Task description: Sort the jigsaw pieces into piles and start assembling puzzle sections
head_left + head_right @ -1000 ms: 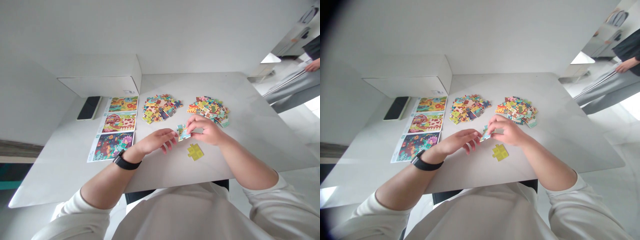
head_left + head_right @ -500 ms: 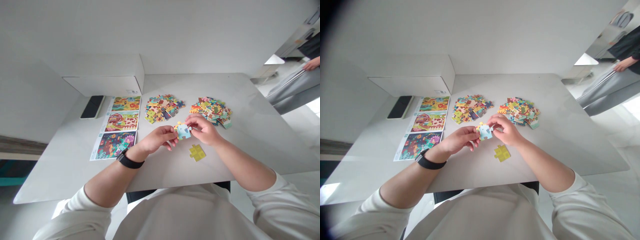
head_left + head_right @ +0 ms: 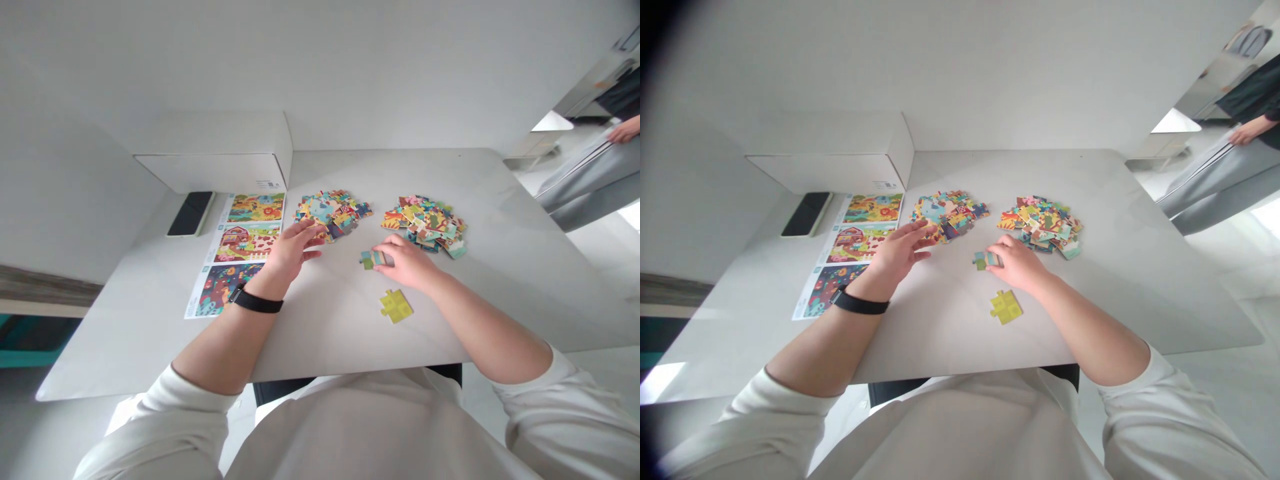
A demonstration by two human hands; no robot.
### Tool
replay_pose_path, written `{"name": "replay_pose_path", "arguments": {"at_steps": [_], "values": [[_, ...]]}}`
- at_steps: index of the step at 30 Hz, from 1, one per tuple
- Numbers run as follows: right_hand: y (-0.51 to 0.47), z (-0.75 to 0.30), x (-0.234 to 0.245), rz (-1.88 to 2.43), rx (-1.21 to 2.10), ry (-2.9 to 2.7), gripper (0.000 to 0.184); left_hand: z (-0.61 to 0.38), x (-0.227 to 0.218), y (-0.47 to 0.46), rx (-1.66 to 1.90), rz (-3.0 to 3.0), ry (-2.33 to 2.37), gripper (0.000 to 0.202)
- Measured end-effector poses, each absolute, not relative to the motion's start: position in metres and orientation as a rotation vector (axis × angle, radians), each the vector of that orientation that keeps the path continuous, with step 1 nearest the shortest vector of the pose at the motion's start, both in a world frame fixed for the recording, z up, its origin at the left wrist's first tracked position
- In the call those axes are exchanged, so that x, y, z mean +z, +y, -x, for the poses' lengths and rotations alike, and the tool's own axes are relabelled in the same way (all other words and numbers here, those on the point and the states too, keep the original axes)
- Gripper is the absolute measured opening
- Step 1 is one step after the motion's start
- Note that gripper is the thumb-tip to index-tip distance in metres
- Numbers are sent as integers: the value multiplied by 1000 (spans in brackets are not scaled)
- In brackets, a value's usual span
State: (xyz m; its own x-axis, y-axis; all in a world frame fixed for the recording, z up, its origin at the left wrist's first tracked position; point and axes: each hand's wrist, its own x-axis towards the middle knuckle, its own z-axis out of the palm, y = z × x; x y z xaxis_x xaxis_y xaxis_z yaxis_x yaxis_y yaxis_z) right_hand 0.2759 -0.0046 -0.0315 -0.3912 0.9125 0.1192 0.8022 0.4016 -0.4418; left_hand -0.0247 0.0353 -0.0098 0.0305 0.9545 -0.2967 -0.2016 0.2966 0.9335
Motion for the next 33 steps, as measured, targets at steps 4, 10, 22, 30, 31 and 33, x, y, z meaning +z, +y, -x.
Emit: {"name": "replay_pose_path", "arguments": {"at_steps": [4, 10, 22, 30, 31, 33], "values": [[-5, -275, -29, 1515, 514, -2253, 37, 27, -8, 35, 1169, -861, 1236, 63], [-1, -275, -29, 1497, 927, -1960, 21, 19, -5, 19, 1029, -1127, 1147, 43], [-19, -246, -6, 1065, 1688, -1106, 43, -2, -10, -6, 612, -1416, 921, 42], [-20, -243, -7, 1062, 1756, -1050, 42, -2, -6, -8, 677, -1384, 927, 38], [-19, -244, -7, 1069, 1750, -1052, 42, -2, -5, -8, 679, -1382, 925, 38], [-18, -245, -8, 1078, 1738, -1063, 41, -1, -6, -8, 675, -1387, 922, 37]]}}
